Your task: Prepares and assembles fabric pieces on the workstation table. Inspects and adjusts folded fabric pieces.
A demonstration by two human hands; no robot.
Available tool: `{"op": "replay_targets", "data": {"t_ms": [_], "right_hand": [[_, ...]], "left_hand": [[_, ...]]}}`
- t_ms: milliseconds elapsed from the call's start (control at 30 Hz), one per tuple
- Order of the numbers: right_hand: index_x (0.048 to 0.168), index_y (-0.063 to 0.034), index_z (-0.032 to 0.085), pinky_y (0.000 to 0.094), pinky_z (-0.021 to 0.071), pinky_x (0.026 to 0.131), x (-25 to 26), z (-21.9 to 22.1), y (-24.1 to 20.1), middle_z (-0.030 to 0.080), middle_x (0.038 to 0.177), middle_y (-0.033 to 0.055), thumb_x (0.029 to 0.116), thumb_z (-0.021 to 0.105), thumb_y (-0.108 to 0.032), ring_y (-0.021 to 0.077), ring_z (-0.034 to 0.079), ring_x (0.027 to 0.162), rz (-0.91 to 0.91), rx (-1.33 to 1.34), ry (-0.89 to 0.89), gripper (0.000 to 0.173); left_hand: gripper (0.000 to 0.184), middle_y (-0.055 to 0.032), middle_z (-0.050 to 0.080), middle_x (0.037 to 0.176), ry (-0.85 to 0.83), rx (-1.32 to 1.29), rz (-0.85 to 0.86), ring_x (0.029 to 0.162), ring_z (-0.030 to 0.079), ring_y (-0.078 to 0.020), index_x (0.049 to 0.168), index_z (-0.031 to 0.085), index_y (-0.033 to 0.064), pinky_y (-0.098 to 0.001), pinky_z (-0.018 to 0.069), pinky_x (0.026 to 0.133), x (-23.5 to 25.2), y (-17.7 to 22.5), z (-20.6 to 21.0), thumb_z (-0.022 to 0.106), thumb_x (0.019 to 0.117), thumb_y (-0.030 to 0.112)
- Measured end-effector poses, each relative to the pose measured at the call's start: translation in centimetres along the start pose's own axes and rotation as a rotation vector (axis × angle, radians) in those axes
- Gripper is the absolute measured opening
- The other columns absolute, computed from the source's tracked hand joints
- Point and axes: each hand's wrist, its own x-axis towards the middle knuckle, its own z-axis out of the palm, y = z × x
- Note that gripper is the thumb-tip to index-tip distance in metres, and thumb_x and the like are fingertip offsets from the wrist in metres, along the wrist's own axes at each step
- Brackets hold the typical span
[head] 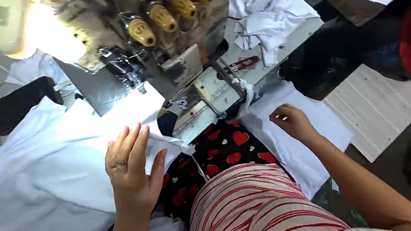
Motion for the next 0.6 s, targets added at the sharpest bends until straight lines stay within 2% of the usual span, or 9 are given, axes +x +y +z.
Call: {"op": "replay_targets", "data": {"t_ms": [67,100,200,267,400,500,600], "right_hand": [[0.097,0.0052,0.074,0.0558,0.0566,0.082,-1.2,1.3,2.2,0.070,0.101,0.0240,0.0926,0.072,-0.008,0.0374,0.069,0.089,0.108,0.005,-0.005,0.014],[0.098,0.0056,0.073,0.0570,0.0557,0.085,-1.4,2.3,2.4,0.070,0.102,0.0246,0.0932,0.073,-0.015,0.0387,0.069,0.092,0.139,0.031,-0.029,0.021],[0.114,0.0063,0.070,0.0608,0.0501,0.096,-0.4,5.9,0.4,0.067,0.113,0.0277,0.0950,0.072,-0.033,0.0433,0.065,0.106,0.223,0.063,-0.169,0.044],[0.122,0.0061,0.065,0.0629,0.0469,0.100,1.5,8.0,-0.3,0.064,0.120,0.0298,0.0976,0.068,-0.037,0.0465,0.061,0.115,0.316,0.010,-0.225,0.050],[0.125,0.0064,0.063,0.0666,0.0444,0.100,4.6,9.6,0.8,0.058,0.131,0.0315,0.0973,0.069,-0.031,0.0485,0.056,0.124,0.461,-0.078,-0.359,0.047],[0.128,0.0105,0.059,0.0695,0.0407,0.103,5.1,9.4,0.9,0.058,0.132,0.0349,0.0991,0.064,-0.027,0.0516,0.053,0.127,0.408,-0.100,-0.440,0.048],[0.125,0.0135,0.061,0.0704,0.0407,0.102,4.5,8.1,-0.7,0.058,0.131,0.0359,0.1024,0.059,-0.017,0.0532,0.053,0.127,0.362,-0.134,-0.459,0.038]], "left_hand": [[0.043,-0.0154,0.064,0.135,-0.033,-0.084,0.024,0.138,0.051,-0.0275,0.140,0.056,0.0077,-0.0453,0.0328,0.118,-0.2,0.9,-0.2,0.062,0.1021,0.029],[0.041,-0.0137,0.065,0.133,-0.055,-0.118,0.028,0.137,0.052,-0.0255,0.139,0.056,0.0081,-0.0427,0.0338,0.118,-0.2,1.3,-0.3,0.062,0.1023,0.027],[0.035,-0.0131,0.069,0.127,-0.127,-0.198,0.038,0.132,0.057,-0.0227,0.134,0.060,0.0079,-0.0392,0.0384,0.115,-0.1,2.3,-0.5,0.061,0.1031,0.024],[0.030,-0.0142,0.071,0.122,-0.159,-0.219,0.064,0.128,0.060,-0.0230,0.129,0.063,0.0069,-0.0384,0.0415,0.113,0.1,2.8,-0.3,0.059,0.1036,0.023],[0.024,-0.0074,0.074,0.115,-0.209,-0.222,0.101,0.124,0.062,-0.0174,0.121,0.068,0.0102,-0.0326,0.0430,0.111,-0.1,3.9,0.3,0.056,0.1048,0.023],[0.024,-0.0100,0.075,0.109,-0.247,-0.250,0.118,0.119,0.065,-0.0178,0.112,0.072,0.0060,-0.0304,0.0463,0.107,0.1,4.7,0.9,0.056,0.1036,0.022],[0.023,-0.0159,0.076,0.105,-0.329,-0.333,0.153,0.110,0.070,-0.0211,0.107,0.073,-0.0021,-0.0330,0.0504,0.103,0.9,5.4,1.9,0.058,0.1006,0.013]]}}
